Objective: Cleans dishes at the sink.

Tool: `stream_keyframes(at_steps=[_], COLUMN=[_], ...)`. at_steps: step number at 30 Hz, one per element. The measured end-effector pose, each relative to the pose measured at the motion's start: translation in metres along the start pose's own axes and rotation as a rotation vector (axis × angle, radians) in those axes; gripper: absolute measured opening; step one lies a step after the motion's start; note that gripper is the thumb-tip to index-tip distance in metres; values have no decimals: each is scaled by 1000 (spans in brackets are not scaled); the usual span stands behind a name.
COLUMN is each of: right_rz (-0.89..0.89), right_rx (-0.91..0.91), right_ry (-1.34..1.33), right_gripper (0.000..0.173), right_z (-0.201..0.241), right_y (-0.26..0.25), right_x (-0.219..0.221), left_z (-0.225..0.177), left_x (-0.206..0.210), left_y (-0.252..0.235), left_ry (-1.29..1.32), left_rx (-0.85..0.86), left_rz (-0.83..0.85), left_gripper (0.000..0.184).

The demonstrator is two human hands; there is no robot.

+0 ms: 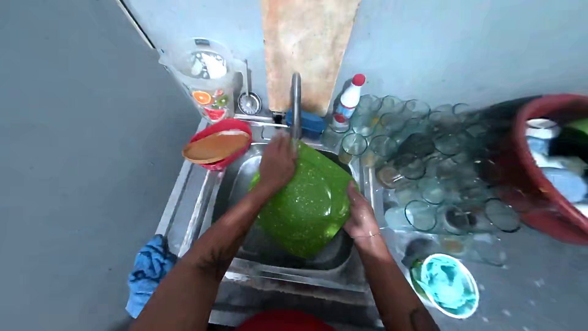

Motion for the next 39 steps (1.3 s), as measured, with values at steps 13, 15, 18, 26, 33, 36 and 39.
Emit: stream_keyframes(at_steps=[13, 15, 18, 26, 33, 36, 39], right_rz=[-2, 10, 125, 147, 32, 226, 536], right_rx=[-5, 30, 38, 44, -753, -995, -1064], right_ry=[142, 159, 188, 351, 1312, 1377, 1389], right_gripper=[57, 59, 58, 58, 61, 74, 68], right_z=[2, -4, -14, 14, 10, -55, -114], right_y=[-16, -19, -27, -41, -63, -30, 13], right_x=[7, 12, 28, 23, 118, 163, 155], left_z=[-12, -26, -60, 85, 94, 90, 97], left_x=[-11, -3, 14, -41, -45, -31, -25], left_y=[-10, -5, 12, 12, 78, 84, 89], left_ry=[-1, -50, -119, 784, 1497, 1588, 1706], left_rx=[-4, 79, 578, -382, -590, -691, -710], left_rz=[-24, -66, -216, 348, 47, -97, -154], left_gripper=[54, 52, 47, 48, 29, 32, 38])
Point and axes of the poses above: each hand's wrist, its own y-axis away from the middle knuckle, its own x-axis out of the palm, z = x × y, the point moved 5 cm from there along -y, towards the middle knuckle, and after that the axes turned 8 degrees about -y, right-handed, at the moved point
